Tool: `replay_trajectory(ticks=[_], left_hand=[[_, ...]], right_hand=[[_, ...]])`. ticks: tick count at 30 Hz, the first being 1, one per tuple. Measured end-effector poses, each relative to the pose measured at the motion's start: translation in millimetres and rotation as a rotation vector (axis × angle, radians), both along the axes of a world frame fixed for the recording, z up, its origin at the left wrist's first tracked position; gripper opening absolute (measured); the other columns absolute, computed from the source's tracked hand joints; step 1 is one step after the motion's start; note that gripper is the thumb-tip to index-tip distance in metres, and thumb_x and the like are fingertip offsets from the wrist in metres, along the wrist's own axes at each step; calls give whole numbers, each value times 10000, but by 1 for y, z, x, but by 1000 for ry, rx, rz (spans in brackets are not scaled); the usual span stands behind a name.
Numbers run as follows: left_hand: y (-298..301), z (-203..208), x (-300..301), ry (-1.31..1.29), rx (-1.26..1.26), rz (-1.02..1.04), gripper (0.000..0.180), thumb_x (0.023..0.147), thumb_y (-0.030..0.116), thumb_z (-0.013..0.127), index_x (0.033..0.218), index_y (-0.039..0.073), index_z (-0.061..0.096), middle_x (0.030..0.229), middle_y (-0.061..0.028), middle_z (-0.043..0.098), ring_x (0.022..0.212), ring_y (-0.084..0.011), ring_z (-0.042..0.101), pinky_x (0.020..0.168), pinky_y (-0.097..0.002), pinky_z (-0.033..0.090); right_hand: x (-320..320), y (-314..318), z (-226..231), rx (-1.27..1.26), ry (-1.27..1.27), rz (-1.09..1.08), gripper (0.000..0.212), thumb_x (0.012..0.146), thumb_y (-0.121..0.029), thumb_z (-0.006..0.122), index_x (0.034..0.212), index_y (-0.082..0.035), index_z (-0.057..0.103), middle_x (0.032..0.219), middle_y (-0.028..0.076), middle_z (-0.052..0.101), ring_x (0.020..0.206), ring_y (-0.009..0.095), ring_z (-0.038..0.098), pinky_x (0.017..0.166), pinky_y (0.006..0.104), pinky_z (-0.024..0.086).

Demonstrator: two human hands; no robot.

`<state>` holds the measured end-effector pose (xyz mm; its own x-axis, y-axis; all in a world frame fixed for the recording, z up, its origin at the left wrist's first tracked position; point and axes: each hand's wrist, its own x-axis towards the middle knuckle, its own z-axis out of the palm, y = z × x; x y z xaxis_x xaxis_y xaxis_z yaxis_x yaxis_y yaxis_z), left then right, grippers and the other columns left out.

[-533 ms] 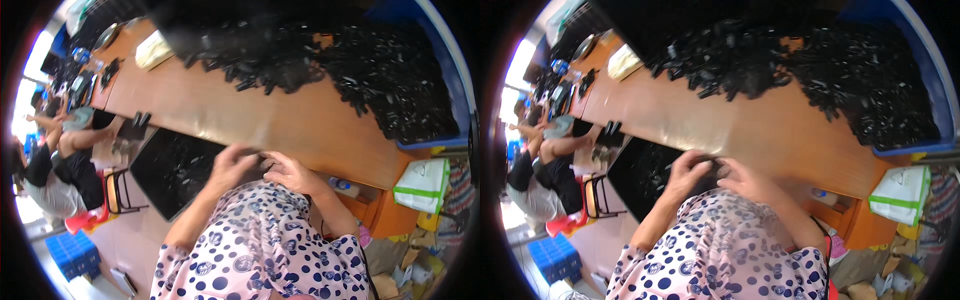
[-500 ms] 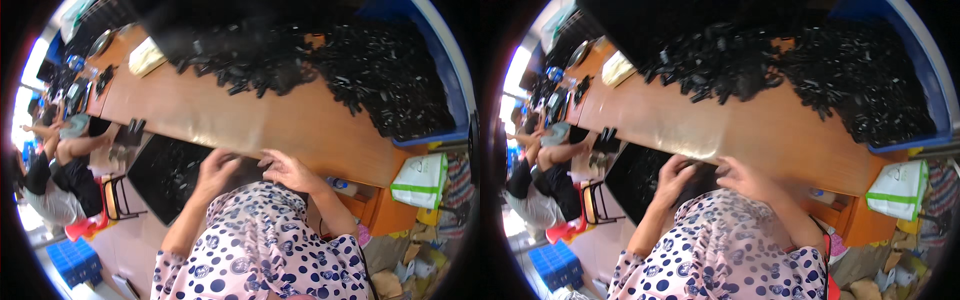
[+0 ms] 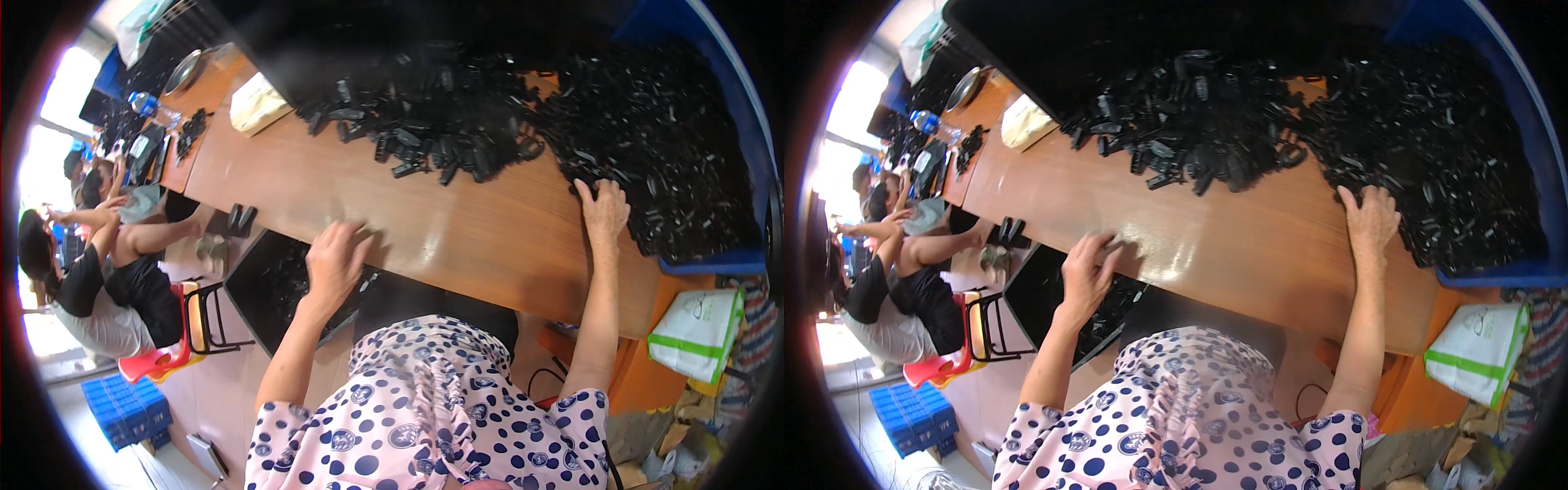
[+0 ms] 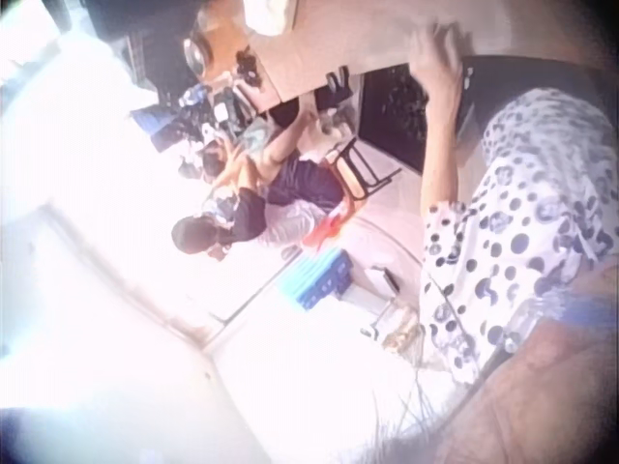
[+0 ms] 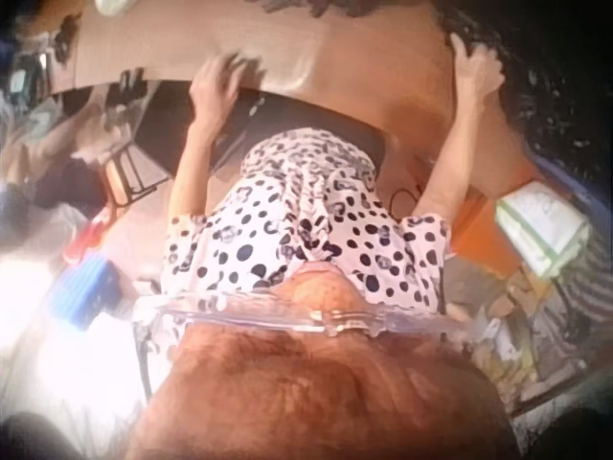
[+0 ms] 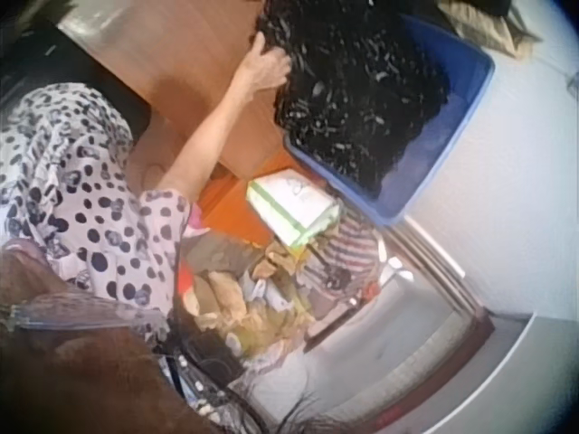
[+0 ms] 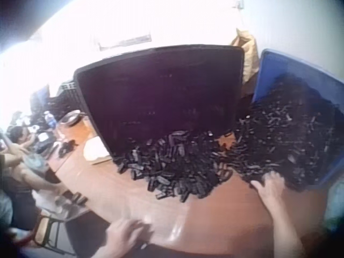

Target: The person assembles small plastic components by fitting and snapping the pieces together by hand.

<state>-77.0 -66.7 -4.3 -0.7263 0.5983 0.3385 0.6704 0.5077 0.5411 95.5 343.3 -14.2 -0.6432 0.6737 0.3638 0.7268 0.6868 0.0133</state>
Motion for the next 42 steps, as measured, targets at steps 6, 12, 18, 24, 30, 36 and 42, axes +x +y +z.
replay_trajectory(ticks=[6,12,18,24,30,36,42], left_hand=[[76,-8,-50,1,-99,-12,286,831,193,658,1078,61,600,972,-131,582,909,-319,596,761,-400,475],[89,-22,-57,44,-272,-9,245,842,173,637,1045,55,566,985,-135,570,923,-346,586,767,-415,470],[78,-5,-12,-204,-44,-282,252,831,95,616,1057,32,524,969,-152,573,834,-328,608,707,-402,495],[89,34,33,-461,257,-504,270,811,55,660,1057,30,551,973,-148,571,816,-282,618,690,-353,505],[85,35,53,-694,225,-468,206,876,-7,598,1075,0,545,1048,-129,610,991,-218,632,811,-286,522],[84,36,61,-502,265,-555,223,861,0,608,1081,-8,572,984,-116,633,887,-218,636,753,-303,520],[81,39,66,-445,262,-534,245,831,49,653,1069,9,610,864,-138,593,771,-279,603,686,-337,486]], right_hand=[[-17,5,-9,-181,7,1,339,880,-342,612,999,-26,635,984,147,620,972,325,576,802,460,450],[-16,-2,-7,-286,211,66,259,890,-202,604,1059,-6,592,931,172,627,910,342,595,801,414,471],[-14,-71,15,-1392,793,397,206,927,-144,575,1094,-31,534,820,38,592,638,83,551,519,205,418],[-15,-156,23,-1983,833,620,208,880,-35,620,1069,-30,534,903,34,584,737,89,570,635,218,465],[-1,-162,21,-2043,856,766,205,868,44,598,1056,-10,538,949,38,571,839,107,576,735,242,480],[10,-167,29,-1993,831,805,219,857,71,590,1056,-11,547,987,28,554,920,96,551,801,247,466],[16,-161,28,-1708,672,883,202,850,45,609,1040,-12,569,982,19,558,960,83,532,880,247,427]])
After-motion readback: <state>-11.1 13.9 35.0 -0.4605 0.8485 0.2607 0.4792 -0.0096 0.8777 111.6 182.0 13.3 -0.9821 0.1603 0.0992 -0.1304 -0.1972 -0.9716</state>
